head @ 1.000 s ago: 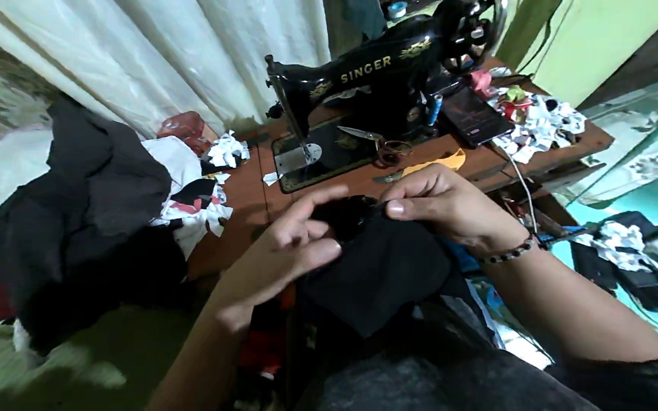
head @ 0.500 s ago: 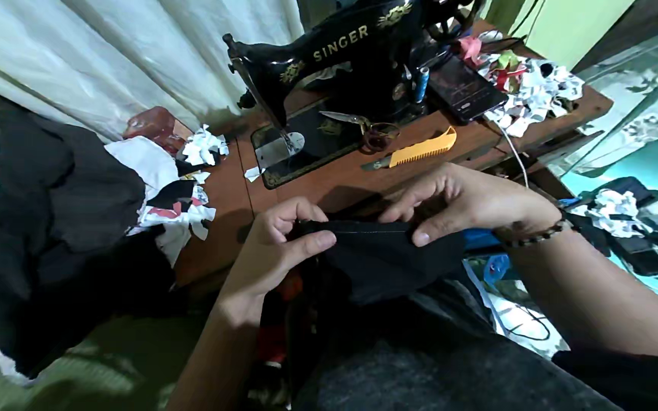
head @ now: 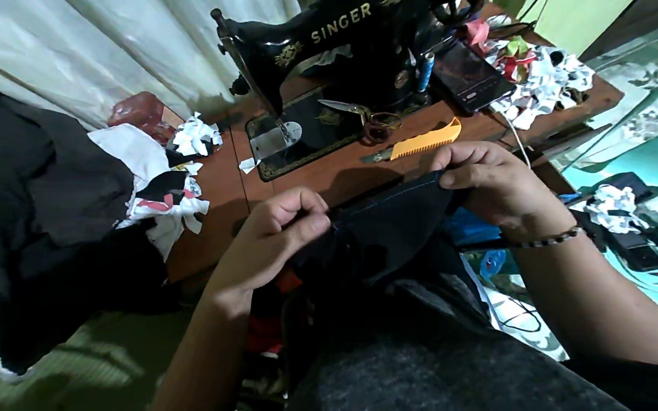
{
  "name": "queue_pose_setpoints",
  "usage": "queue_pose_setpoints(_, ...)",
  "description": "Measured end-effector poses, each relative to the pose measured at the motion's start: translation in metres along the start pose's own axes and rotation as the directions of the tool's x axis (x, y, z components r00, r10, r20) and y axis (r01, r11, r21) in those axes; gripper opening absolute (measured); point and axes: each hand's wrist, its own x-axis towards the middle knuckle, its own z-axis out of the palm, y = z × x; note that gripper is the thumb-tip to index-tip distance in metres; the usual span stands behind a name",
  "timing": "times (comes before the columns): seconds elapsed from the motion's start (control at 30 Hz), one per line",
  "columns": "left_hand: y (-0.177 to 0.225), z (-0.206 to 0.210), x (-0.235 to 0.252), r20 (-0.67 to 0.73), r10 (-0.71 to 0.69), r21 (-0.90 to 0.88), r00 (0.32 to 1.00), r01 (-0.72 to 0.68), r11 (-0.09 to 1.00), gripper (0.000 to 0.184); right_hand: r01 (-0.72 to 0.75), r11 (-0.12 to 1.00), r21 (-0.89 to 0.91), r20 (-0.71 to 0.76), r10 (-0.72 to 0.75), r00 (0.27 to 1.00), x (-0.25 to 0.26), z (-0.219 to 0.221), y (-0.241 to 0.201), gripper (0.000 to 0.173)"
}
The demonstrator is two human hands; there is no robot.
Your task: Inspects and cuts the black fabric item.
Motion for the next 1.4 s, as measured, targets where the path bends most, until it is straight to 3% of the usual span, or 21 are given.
queue_pose_setpoints(0.07,0.008,0.001,-0.005,0.035,-0.073,0.066,0.997,0.071,0.995,0.018,0.045,0.999,0.001,0.001,-0.045,0.999,0.000,0.002,-0.002,0.011)
queue_pose_setpoints(0.13,0.010,0.006,-0.009,0.007,-0.063,0.263,0.998,0.059,0.963,0.022,0.099,0.995,0.001,0.032,-0.099,0.995,-0.004,0.005,-0.005,0.011)
queue_pose_setpoints(0.2,0.007,0.014,-0.011,-0.058,0.075,0.481,0.995,-0.038,0.876,0.020,0.193,0.981,-0.032,0.092,-0.190,0.978,-0.007,0.008,-0.007,0.011)
queue_pose_setpoints(0.27,-0.002,0.017,-0.013,-0.111,0.336,0.571,0.935,-0.217,0.792,0.008,0.298,0.951,-0.085,0.221,-0.274,0.936,-0.013,0.017,-0.015,0.015)
queue_pose_setpoints(0.3,-0.008,0.017,-0.013,-0.150,0.443,0.558,0.884,-0.294,0.776,0.006,0.333,0.940,-0.079,0.307,-0.295,0.905,-0.016,0.027,-0.018,0.015)
queue_pose_setpoints(0.37,-0.023,0.020,-0.013,-0.249,0.507,0.464,0.825,-0.358,0.810,0.010,0.358,0.934,-0.006,0.480,-0.311,0.820,-0.024,0.059,-0.016,0.015)
queue_pose_setpoints(0.47,-0.043,0.027,-0.008,-0.380,0.445,0.141,0.811,-0.425,0.894,0.016,0.396,0.918,0.008,0.592,-0.324,0.738,-0.027,0.108,0.003,0.025)
queue_pose_setpoints(0.57,-0.070,0.022,-0.003,-0.378,0.439,-0.168,0.815,-0.527,0.833,0.023,0.442,0.891,-0.108,0.689,-0.253,0.679,-0.022,0.119,0.014,0.038)
queue_pose_setpoints(0.63,-0.076,0.018,-0.003,-0.370,0.440,-0.302,0.819,-0.553,0.776,0.022,0.425,0.898,-0.117,0.635,-0.262,0.727,-0.020,0.112,0.013,0.033)
queue_pose_setpoints(0.7,-0.075,0.018,-0.005,-0.409,0.395,-0.406,0.823,-0.552,0.729,0.019,0.383,0.908,-0.168,0.466,-0.269,0.843,-0.016,0.102,0.012,0.023)
queue_pose_setpoints(0.77,-0.064,0.025,-0.011,-0.476,0.259,-0.459,0.841,-0.488,0.742,0.021,0.349,0.885,-0.308,0.270,-0.271,0.924,-0.008,0.092,0.016,0.015)
queue_pose_setpoints(0.87,-0.058,0.029,-0.008,-0.501,0.244,-0.470,0.830,-0.498,0.729,0.019,0.317,0.801,-0.509,0.124,-0.296,0.947,0.006,0.085,0.034,0.010)
queue_pose_setpoints(1.0,-0.066,0.028,-0.006,-0.464,0.373,-0.386,0.803,-0.563,0.731,0.016,0.320,0.763,-0.561,0.101,-0.320,0.942,0.012,0.088,0.048,0.012)
queue_pose_setpoints(1.1,-0.062,0.028,-0.009,-0.475,0.373,-0.344,0.797,-0.559,0.755,0.014,0.335,0.806,-0.489,0.125,-0.315,0.941,0.014,0.086,0.049,0.007)
queue_pose_setpoints(1.23,-0.048,0.027,-0.016,-0.496,0.419,-0.121,0.761,-0.538,0.834,0.007,0.221,0.942,-0.254,0.070,-0.210,0.975,0.009,0.077,0.043,0.004)
queue_pose_setpoints(1.4,-0.039,0.028,-0.023,-0.456,0.492,0.127,0.742,-0.493,0.861,0.018,0.200,0.976,-0.091,0.046,-0.197,0.979,0.007,0.071,0.037,0.005)
